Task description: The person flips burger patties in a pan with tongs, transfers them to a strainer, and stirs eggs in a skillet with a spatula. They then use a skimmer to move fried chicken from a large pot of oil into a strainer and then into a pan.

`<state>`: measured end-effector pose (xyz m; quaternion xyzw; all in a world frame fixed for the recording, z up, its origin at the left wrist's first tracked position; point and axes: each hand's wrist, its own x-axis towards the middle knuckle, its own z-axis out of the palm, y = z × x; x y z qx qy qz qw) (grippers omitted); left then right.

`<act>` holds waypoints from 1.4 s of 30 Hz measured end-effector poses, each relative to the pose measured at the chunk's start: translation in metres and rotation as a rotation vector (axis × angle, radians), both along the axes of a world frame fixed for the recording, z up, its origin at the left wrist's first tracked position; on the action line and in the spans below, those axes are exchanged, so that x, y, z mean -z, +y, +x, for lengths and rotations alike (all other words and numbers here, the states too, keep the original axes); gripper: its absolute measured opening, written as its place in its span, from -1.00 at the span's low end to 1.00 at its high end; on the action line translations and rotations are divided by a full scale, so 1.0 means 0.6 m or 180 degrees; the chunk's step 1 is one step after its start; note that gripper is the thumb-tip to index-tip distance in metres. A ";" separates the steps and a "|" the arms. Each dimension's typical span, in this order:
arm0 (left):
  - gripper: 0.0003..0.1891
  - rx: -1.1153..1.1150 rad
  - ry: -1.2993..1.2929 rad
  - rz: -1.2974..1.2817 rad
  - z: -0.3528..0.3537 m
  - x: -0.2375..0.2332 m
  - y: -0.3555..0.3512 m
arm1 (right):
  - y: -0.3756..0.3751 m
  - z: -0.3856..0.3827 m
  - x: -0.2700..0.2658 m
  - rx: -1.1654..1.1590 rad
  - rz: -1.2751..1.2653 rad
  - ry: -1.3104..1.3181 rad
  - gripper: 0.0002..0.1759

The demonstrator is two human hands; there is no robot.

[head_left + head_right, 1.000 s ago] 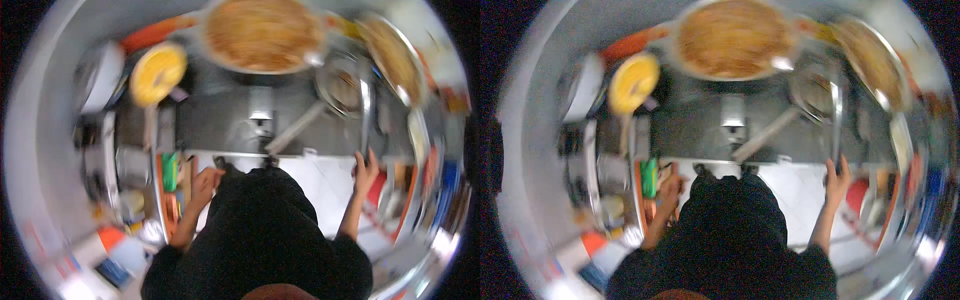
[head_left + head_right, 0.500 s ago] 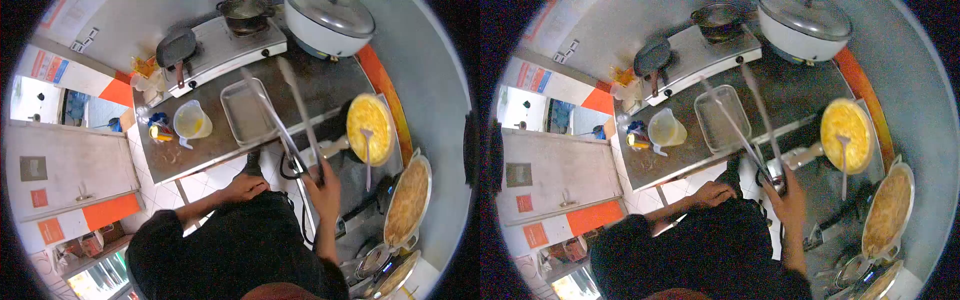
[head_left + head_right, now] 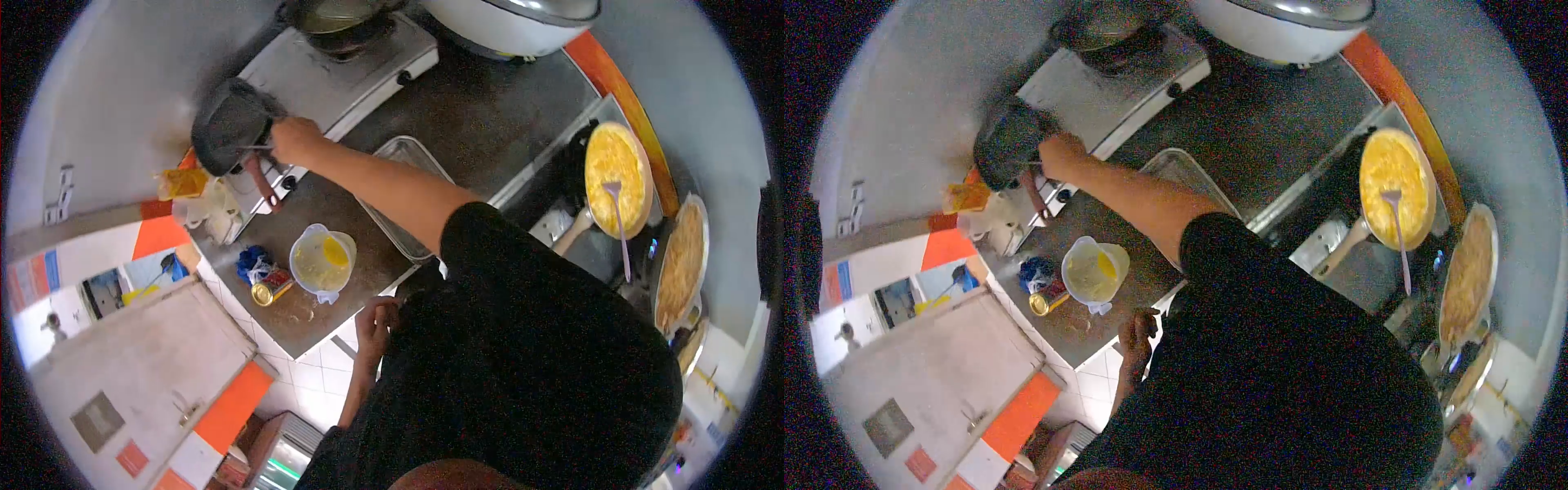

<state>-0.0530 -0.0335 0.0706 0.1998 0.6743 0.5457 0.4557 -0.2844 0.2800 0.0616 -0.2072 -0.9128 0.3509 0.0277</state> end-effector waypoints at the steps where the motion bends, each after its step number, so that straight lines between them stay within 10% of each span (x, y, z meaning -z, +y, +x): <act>1: -0.53 -0.0069 0.0162 0.0068 0.001 0.011 0.000 | -0.001 0.000 0.007 0.0109 -0.0023 0.0097 -0.43; 10: -0.57 0.0116 0.0312 0.0273 -0.003 0.070 0.033 | 0.002 0.045 0.064 0.0097 -0.0836 0.1323 0.30; 14: -0.59 0.0629 0.0419 0.0383 0.012 0.051 0.080 | 0.000 0.199 0.008 0.0608 -0.1677 0.1082 0.09; 18: -0.61 0.1140 0.0359 0.0409 0.052 0.028 0.130 | -0.001 0.508 -0.077 0.1033 -0.0162 0.2321 -0.40; 21: -0.62 0.1435 0.0037 0.0129 0.082 0.028 0.175 | 0.051 0.818 -0.239 0.1667 0.0190 -0.1413 -0.60; 23: -0.63 0.1679 0.0276 0.0283 0.125 0.026 0.205 | 0.028 1.042 -0.163 0.3164 0.2006 0.0573 -0.56; 26: -0.63 0.2024 0.0163 0.0662 0.196 0.013 0.264 | 0.027 1.235 -0.095 0.3164 0.2079 -0.1621 -0.39; 30: -0.61 0.2455 -0.0080 0.0803 0.270 0.001 0.312 | 0.054 1.298 -0.038 0.2809 0.1287 -0.1364 -0.48; 42: -0.65 0.2273 0.0127 0.0413 0.290 0.011 0.326 | 0.174 1.324 -0.354 0.1999 0.1685 -0.2022 -0.77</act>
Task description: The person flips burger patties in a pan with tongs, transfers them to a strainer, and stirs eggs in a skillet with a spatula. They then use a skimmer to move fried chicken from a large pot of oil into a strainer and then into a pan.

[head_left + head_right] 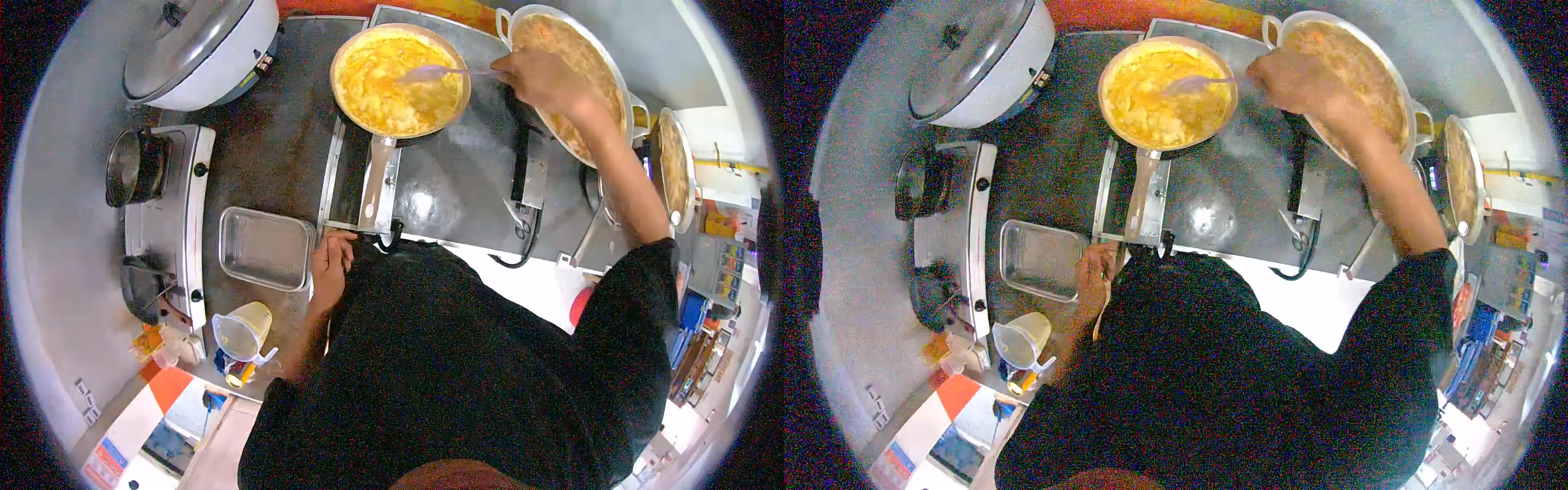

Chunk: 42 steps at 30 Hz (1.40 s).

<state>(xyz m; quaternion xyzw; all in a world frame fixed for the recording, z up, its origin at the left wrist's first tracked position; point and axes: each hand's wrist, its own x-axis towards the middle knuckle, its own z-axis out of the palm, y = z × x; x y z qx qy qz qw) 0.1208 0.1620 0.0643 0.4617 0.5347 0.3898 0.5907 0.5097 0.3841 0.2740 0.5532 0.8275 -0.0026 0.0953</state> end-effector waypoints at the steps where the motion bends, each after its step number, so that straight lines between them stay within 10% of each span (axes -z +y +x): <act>1: -0.66 -0.0029 0.0144 -0.0079 0.000 -0.002 0.008 | 0.003 0.002 -0.018 0.0017 -0.0064 -0.0135 -0.77; 6: -0.63 0.0347 0.1387 0.1268 0.019 0.070 0.058 | 0.007 -0.011 -0.028 -0.0615 -0.0237 -0.0254 -0.86; 10: -0.49 0.1066 -0.0072 -0.0978 0.040 0.097 0.108 | 0.034 -0.028 0.008 -0.0841 0.0205 -0.0818 -0.89; 19: -0.21 0.1061 -0.0986 -0.1112 0.025 0.137 0.123 | 0.171 -0.036 0.082 -0.0027 0.0730 -0.1298 -0.74; 23: -0.06 0.1188 -0.1221 -0.1723 -0.003 0.205 0.103 | 0.273 -0.038 0.115 -0.0747 0.1017 -0.1244 -0.71; 36: -0.34 0.1966 0.0713 -0.0710 -0.048 0.375 0.013 | 0.369 -0.179 0.139 -0.2907 -0.0013 0.0132 -0.81; 42: -0.43 0.2160 0.0723 -0.1049 -0.033 0.407 0.036 | 0.221 -0.127 0.078 -0.2519 0.0408 -0.0868 -0.82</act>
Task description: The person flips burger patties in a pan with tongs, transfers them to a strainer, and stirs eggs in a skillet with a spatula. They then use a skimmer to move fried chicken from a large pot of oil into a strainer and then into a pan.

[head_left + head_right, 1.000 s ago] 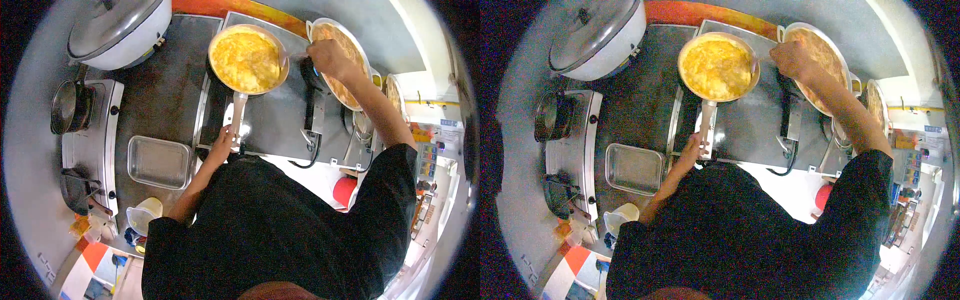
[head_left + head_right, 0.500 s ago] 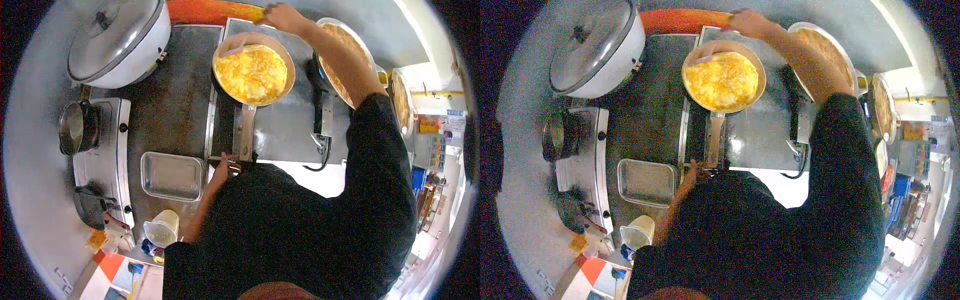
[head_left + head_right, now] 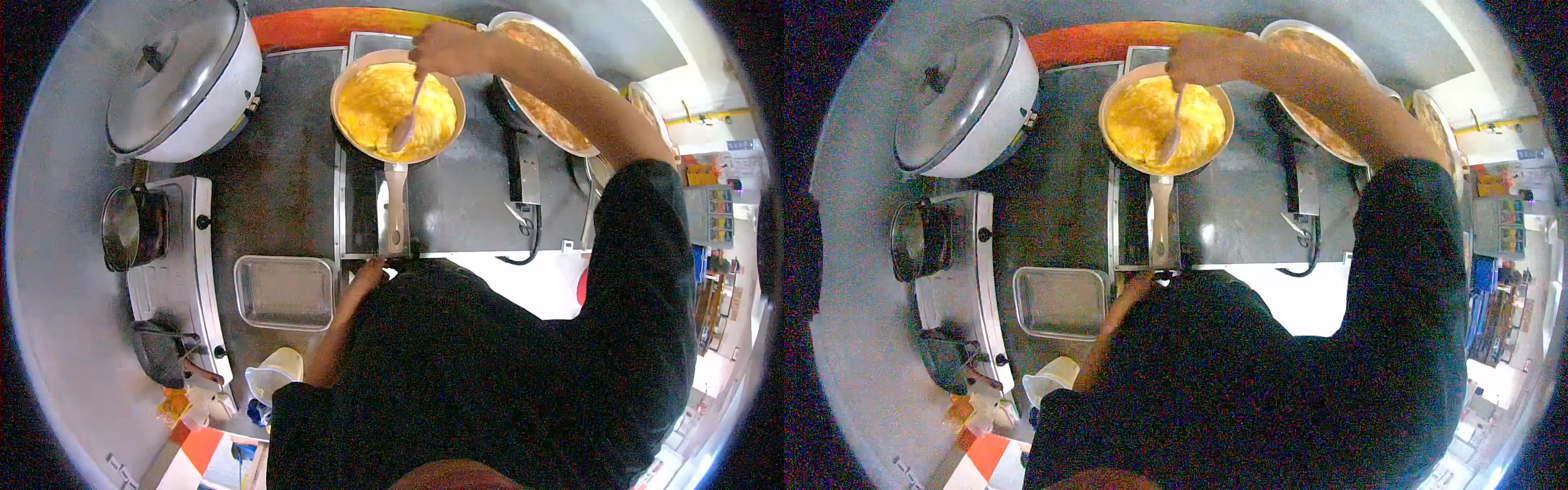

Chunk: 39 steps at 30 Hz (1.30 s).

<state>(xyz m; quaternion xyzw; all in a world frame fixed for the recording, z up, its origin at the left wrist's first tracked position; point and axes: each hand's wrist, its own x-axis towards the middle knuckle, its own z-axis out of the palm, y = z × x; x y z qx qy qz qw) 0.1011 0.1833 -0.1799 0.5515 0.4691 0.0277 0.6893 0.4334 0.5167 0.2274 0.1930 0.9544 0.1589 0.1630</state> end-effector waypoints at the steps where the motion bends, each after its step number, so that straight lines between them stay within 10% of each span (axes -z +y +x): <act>1: -0.44 0.0167 -0.0047 0.0402 -0.008 -0.028 0.007 | -0.029 0.014 -0.019 0.0172 -0.0024 0.0158 -0.82; 6: -0.44 0.0866 0.0315 0.0777 -0.003 -0.008 0.045 | -0.152 0.078 -0.091 0.2048 -0.0313 -0.0337 -0.75; 9: -0.40 0.0920 0.0560 0.0329 -0.004 -0.136 0.072 | -0.220 0.098 -0.102 0.2714 -0.0379 0.0418 -0.72; 15: -0.40 0.1481 0.0176 0.0525 -0.016 -0.085 0.060 | -0.287 0.036 -0.115 0.3147 -0.0934 0.0067 -0.69; 19: -0.45 0.0805 -0.0016 -0.0373 0.000 -0.068 0.040 | -0.341 0.021 -0.059 0.2616 -0.1413 0.1437 -0.76; 20: -0.45 0.0697 -0.0204 -0.0510 0.004 -0.031 0.030 | -0.344 -0.038 -0.059 0.2880 -0.0834 0.0081 -0.78; 23: -0.48 0.0329 -0.0605 -0.0946 -0.004 0.104 0.008 | -0.354 -0.072 0.009 0.2667 -0.0822 0.0166 -0.79; 26: -0.50 0.0654 -0.0219 -0.0654 -0.006 -0.042 0.032 | -0.343 -0.081 0.036 0.2735 -0.0741 0.0368 -0.79; 33: -0.47 0.0540 0.0049 0.0106 0.000 -0.092 0.016 | -0.245 -0.005 0.097 0.2189 -0.0297 0.0501 -0.78; 36: -0.46 0.0331 -0.0131 -0.0245 -0.007 -0.010 0.000 | -0.162 0.111 0.196 0.1060 -0.0551 0.2619 -0.76; 39: -0.50 -0.0291 0.0141 -0.0084 0.006 -0.071 -0.027 | -0.111 0.119 0.153 0.2190 -0.0172 0.1602 -0.72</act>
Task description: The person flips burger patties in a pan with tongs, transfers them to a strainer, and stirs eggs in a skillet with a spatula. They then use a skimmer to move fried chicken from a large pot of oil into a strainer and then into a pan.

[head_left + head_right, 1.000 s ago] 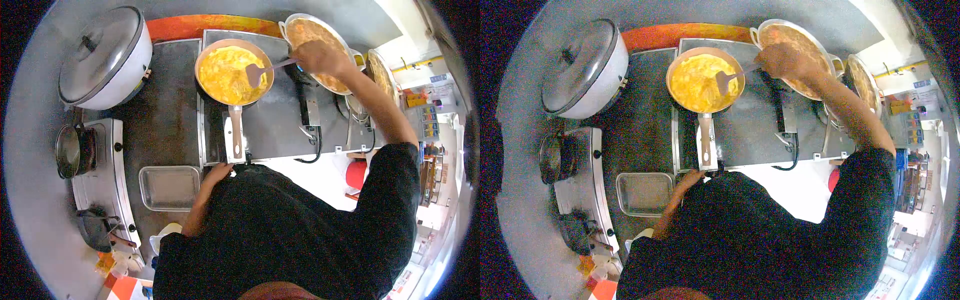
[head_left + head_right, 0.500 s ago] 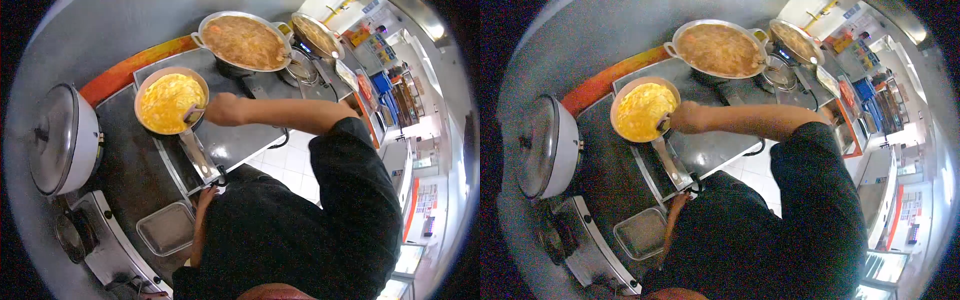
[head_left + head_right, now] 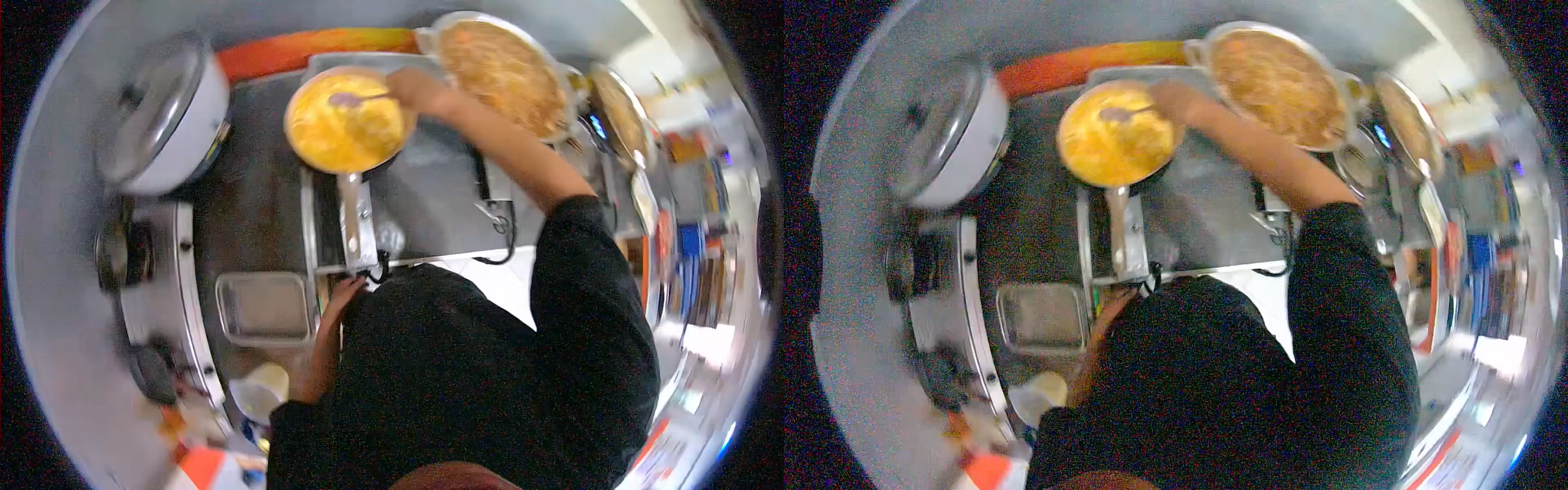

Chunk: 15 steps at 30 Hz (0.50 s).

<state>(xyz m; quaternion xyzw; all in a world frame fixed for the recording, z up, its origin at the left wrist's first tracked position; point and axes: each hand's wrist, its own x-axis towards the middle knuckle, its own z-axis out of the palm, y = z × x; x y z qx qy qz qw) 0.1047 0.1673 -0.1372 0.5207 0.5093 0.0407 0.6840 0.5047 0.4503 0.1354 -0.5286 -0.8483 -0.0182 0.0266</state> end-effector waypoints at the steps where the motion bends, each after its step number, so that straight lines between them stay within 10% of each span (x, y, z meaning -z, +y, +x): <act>1: -0.51 -0.0279 0.0113 0.0097 0.007 -0.032 -0.011 | -0.023 -0.024 -0.084 0.0443 -0.0450 -0.0175 -0.71; 9: -0.64 -0.2044 -0.1174 -0.0799 0.043 -0.034 -0.072 | -0.177 0.013 -0.270 0.0098 -0.0545 -0.0946 -0.77; 15: -0.67 -0.2739 -0.1384 -0.1165 0.072 -0.075 -0.094 | -0.203 0.016 -0.173 -0.0607 -0.0598 -0.1407 -0.64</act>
